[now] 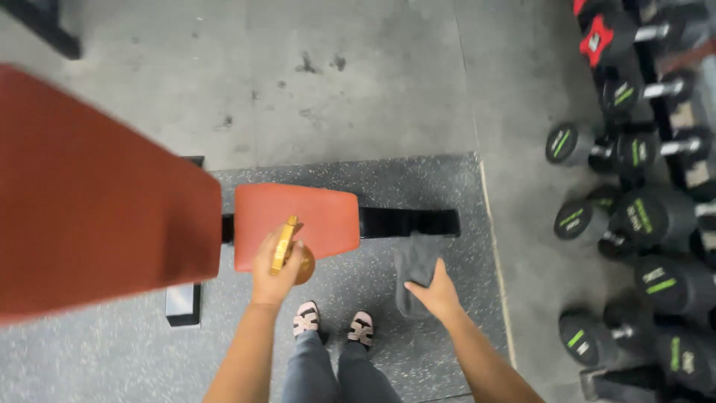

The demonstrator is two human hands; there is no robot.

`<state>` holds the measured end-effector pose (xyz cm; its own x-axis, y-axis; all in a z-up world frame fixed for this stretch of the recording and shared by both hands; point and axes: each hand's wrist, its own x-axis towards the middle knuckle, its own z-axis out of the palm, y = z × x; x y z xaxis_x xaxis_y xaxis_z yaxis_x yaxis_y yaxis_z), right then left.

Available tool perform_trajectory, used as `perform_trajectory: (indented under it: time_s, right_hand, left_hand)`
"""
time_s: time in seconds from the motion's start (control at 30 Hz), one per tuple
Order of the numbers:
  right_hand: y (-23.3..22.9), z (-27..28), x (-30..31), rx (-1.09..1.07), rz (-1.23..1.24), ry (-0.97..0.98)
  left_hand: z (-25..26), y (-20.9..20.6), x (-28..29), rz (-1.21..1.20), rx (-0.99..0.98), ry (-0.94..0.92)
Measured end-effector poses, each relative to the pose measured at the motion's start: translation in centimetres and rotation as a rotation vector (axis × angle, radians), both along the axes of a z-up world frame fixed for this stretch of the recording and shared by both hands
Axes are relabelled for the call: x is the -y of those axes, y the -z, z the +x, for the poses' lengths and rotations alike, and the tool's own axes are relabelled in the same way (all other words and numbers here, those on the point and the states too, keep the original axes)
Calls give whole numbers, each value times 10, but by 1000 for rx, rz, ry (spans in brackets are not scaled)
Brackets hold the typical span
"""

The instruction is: Clean gym equipment using a spray bottle and cloth.

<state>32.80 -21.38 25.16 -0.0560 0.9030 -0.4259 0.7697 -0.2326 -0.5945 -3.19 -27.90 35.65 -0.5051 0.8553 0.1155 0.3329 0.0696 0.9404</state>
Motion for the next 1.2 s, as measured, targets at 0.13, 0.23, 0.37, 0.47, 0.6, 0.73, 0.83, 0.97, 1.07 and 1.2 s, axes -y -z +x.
perform_trajectory:
  time_s: [0.13,0.23,0.37,0.47,0.6,0.73,0.83,0.97,1.07,1.2]
  right_hand:
    - [-59,-24,-13,-72,173,-180]
    - [-82,-40,-12,-80,311,-288]
    - [-140,-78,2,-38,648,-485]
    - [-186,-112,14,11,818,-578]
    - [-239,-164,36,-162,903,-634]
    - [-248,-227,66,-570,693,-496]
    - [-261,-290,100,-751,613,-365]
    - [-295,-385,147,-949,665,-237]
    - [-303,-438,156,-940,746,-196]
    - [-301,-488,137,-670,856,-182]
  left_hand:
    - [-9,-41,51,4,53,7]
    - [-13,-67,84,-35,62,-53]
    - [-31,-100,127,22,35,-71]
    - [-59,-111,160,112,27,-38]
    - [-104,-115,202,147,63,-50]
    - [-163,-119,241,60,152,-38]
    - [-210,-145,268,75,54,19]
    - [-274,-165,294,103,-14,103]
    - [-312,-190,311,114,101,206]
    - [-349,-205,321,45,69,232]
